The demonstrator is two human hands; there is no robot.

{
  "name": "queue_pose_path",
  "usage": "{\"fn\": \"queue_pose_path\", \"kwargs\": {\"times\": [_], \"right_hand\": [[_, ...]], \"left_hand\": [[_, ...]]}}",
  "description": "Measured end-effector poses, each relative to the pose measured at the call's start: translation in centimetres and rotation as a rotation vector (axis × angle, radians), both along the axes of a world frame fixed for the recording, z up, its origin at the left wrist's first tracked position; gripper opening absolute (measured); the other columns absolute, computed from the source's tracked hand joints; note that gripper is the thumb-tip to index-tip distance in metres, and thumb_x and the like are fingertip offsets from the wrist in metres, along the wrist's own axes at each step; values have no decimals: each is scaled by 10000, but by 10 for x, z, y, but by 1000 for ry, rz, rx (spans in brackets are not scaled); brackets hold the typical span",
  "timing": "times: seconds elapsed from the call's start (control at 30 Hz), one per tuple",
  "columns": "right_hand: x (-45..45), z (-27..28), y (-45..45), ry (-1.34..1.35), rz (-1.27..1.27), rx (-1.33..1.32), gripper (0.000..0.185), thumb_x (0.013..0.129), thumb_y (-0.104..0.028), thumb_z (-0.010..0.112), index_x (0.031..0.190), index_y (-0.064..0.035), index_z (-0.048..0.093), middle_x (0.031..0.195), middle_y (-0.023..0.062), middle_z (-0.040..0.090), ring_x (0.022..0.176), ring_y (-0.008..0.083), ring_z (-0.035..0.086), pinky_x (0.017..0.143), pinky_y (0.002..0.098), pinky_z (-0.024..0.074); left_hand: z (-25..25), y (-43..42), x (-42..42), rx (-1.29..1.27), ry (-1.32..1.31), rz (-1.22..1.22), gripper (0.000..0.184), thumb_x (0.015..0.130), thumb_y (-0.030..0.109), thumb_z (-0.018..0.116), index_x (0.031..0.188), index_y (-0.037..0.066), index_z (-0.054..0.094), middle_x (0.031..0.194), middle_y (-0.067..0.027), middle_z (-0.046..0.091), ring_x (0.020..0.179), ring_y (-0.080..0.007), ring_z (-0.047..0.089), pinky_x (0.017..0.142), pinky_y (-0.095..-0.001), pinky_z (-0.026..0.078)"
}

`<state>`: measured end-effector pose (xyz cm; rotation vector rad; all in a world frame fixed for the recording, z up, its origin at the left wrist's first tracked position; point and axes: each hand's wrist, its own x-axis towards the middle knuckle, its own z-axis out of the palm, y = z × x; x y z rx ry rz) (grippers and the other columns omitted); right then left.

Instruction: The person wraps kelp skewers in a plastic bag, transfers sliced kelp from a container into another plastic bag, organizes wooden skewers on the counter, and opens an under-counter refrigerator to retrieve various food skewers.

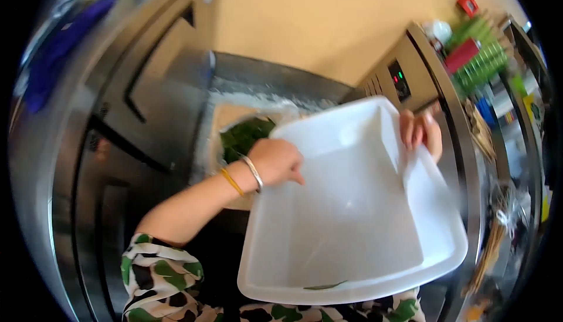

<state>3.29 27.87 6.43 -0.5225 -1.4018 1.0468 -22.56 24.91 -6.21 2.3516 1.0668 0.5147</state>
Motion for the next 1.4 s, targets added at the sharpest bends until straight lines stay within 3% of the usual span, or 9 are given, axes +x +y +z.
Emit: {"fn": "queue_pose_path", "kwargs": {"times": [0.07,0.13,0.37,0.57,0.83,0.9,1.0,1.23,1.4], "right_hand": [[8,-3,-20,62,-193,-29,465,892,-240,474,472,-133,305,420,1,250,444,129,261,485,288,225],[3,4,-40,144,-160,144,445,908,-190,446,498,-132,284,435,0,257,440,117,261,482,280,237],[-13,66,-107,307,-269,169,434,933,-222,387,515,-129,322,441,15,307,490,118,315,555,254,285],[-20,125,-140,476,-51,219,434,966,-272,294,559,-127,334,468,44,356,538,138,341,588,264,322],[-225,168,-194,538,245,411,416,952,-290,362,575,-113,371,489,41,383,485,136,365,477,271,299],[-282,158,-228,514,361,476,429,952,-284,379,565,-100,394,506,28,400,478,125,385,444,273,299],[-356,121,-257,405,353,491,402,944,-255,392,575,-93,389,548,24,412,503,104,377,468,245,309],[-412,119,-304,-299,485,701,207,828,-220,607,905,-28,606,993,70,553,967,187,507,854,299,393],[-322,175,-423,-513,729,1370,613,803,-385,629,1281,-53,437,1299,167,426,1229,329,387,1021,443,301]], "left_hand": [[37,-25,-3,-52,90,93,232,750,336,677,725,106,659,747,-71,626,701,-286,590,637,-383,481],[40,-42,-19,194,-353,120,205,857,244,600,924,62,664,964,-80,614,885,-229,559,827,-333,437],[60,-141,-80,-473,-1244,415,181,910,237,559,857,65,568,813,2,593,788,-69,561,725,-223,467],[38,-209,-48,-645,-1799,745,189,881,81,545,1065,42,527,865,-55,608,726,-130,601,636,-266,521],[36,-326,-28,-848,-1605,585,321,866,137,601,1150,24,505,1019,-65,600,883,-166,597,802,-281,506],[-39,-328,-26,-849,-1583,328,352,869,142,602,1183,29,490,1043,-56,595,900,-170,598,824,-277,498],[42,-383,-46,-438,-972,259,239,883,134,600,1083,10,561,986,-33,622,898,-74,579,782,-206,455],[100,-459,-41,-138,-657,323,123,858,104,618,948,22,602,884,-54,648,752,-109,621,684,-232,478],[101,-476,-45,-67,-744,357,123,858,135,617,912,28,589,814,-21,633,737,-96,585,672,-234,460]]}}
